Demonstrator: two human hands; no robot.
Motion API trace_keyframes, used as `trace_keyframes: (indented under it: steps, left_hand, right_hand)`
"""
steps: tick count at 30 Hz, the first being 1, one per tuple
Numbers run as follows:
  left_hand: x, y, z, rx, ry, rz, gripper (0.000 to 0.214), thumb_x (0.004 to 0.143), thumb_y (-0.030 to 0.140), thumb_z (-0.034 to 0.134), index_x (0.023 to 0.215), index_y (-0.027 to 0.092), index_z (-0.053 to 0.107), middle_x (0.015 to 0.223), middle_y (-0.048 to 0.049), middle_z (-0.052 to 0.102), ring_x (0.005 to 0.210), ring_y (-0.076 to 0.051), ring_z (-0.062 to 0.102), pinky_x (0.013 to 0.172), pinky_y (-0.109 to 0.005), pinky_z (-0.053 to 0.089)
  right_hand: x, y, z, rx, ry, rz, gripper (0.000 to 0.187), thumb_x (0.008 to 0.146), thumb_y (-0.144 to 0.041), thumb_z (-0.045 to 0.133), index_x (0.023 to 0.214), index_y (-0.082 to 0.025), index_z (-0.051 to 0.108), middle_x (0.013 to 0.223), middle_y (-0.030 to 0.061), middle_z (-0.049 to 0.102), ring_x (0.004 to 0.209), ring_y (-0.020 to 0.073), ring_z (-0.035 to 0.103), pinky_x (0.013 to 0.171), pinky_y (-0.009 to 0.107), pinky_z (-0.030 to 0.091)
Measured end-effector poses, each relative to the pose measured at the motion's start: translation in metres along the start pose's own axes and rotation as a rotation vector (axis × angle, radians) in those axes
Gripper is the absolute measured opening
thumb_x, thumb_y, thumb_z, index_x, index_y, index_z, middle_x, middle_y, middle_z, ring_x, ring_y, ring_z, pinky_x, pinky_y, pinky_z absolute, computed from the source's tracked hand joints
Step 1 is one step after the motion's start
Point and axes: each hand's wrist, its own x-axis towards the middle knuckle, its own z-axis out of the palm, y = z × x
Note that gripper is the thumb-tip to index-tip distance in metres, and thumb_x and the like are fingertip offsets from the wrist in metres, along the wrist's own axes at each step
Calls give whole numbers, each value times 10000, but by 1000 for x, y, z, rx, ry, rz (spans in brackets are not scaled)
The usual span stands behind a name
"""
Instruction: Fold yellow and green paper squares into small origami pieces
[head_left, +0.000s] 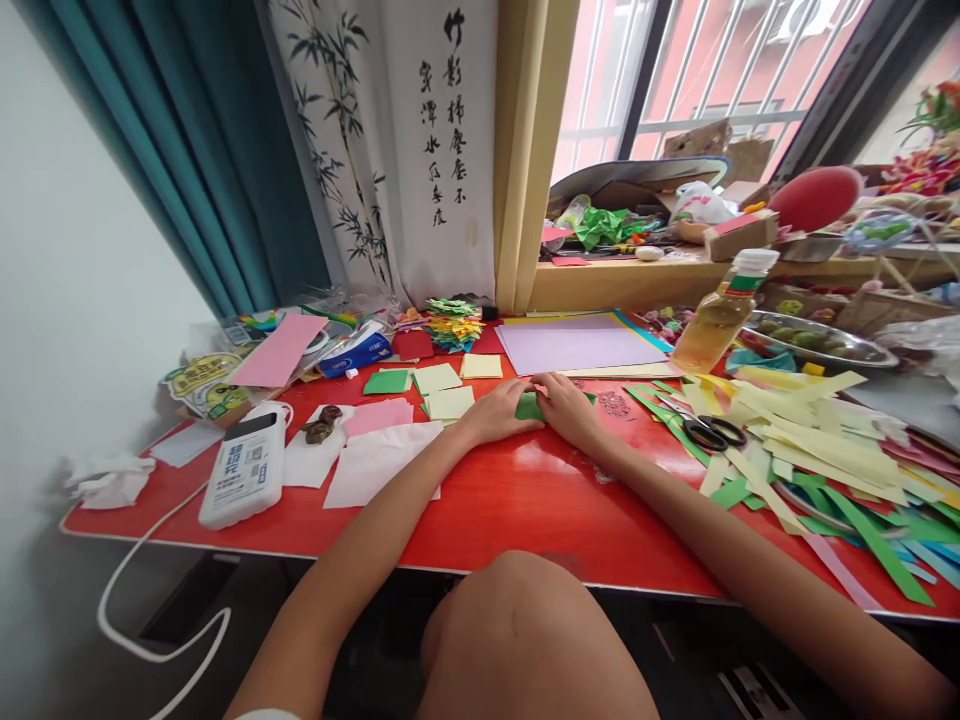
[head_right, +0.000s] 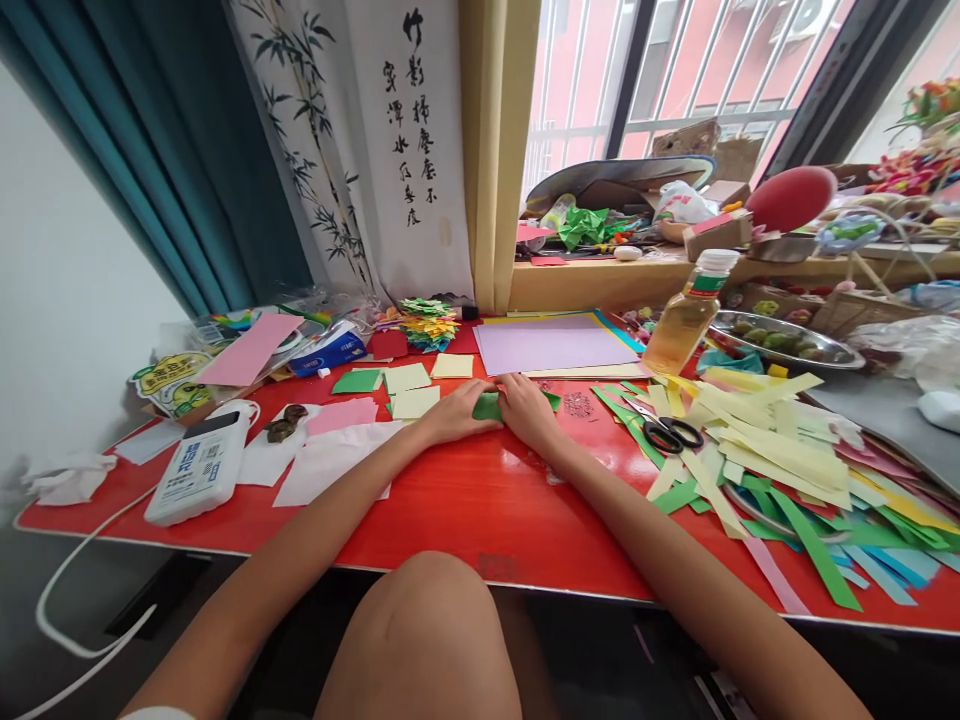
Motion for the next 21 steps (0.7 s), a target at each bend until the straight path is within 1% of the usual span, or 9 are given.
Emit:
trace_keyframes:
  steps: [3,8,10,13,15,18,21]
  left_hand:
    - [0,-1,1,-1,19,21,531,739,463,570,1162,175,427,1201,-107,488,1123,-243,472,922,-367,422]
    - [1,0,1,9,17,86,493,726,411,604,1134,187,443,1169,-86,511,1131,-211,466,957,-331,398]
    - [1,0,1,21,16,99,479,722,384,611,1124,178,450,1155,-85,523,1126,-206,468,968,-325,385]
    - [0,-1,3,51,21,81,467,718,381,605,1106,162,462,1134,-100,538,1094,-231,489,956,-364,385]
    - [-2,-1,4,71,22,62,470,727,401,585,1111,162,458,1137,-108,537,1064,-245,511,915,-382,410]
    - [-4,-1,5,92,22,46,472,750,441,546,1127,177,442,1139,-98,538,1017,-238,541,851,-368,446]
    - [-5,0,4,112,26,54,458,761,450,532,1127,190,440,1130,-82,542,1026,-227,534,865,-361,435]
  right_hand:
    - [0,-2,3,97,25,47,292,766,-96,396,1018,-143,537,1043,111,585,991,223,524,847,333,405]
    - [-1,-2,5,238,27,169,331,727,-100,414,1032,-134,539,1056,121,590,958,224,553,851,361,423]
    - [-1,-3,5,297,18,215,329,719,-107,426,1022,-141,549,1056,112,599,939,216,568,845,358,432]
    - [-3,-5,5,388,11,291,296,725,-134,434,990,-148,566,1021,97,621,912,205,585,824,350,447]
    - [-4,-7,6,446,20,343,268,735,-160,438,967,-148,572,999,93,629,914,204,587,825,353,448]
    - [-6,-7,8,527,55,411,261,734,-186,452,964,-148,569,1013,95,623,946,206,578,856,360,436]
    - [-7,-6,10,596,113,456,269,720,-184,456,962,-154,568,1040,94,611,977,204,564,879,359,427]
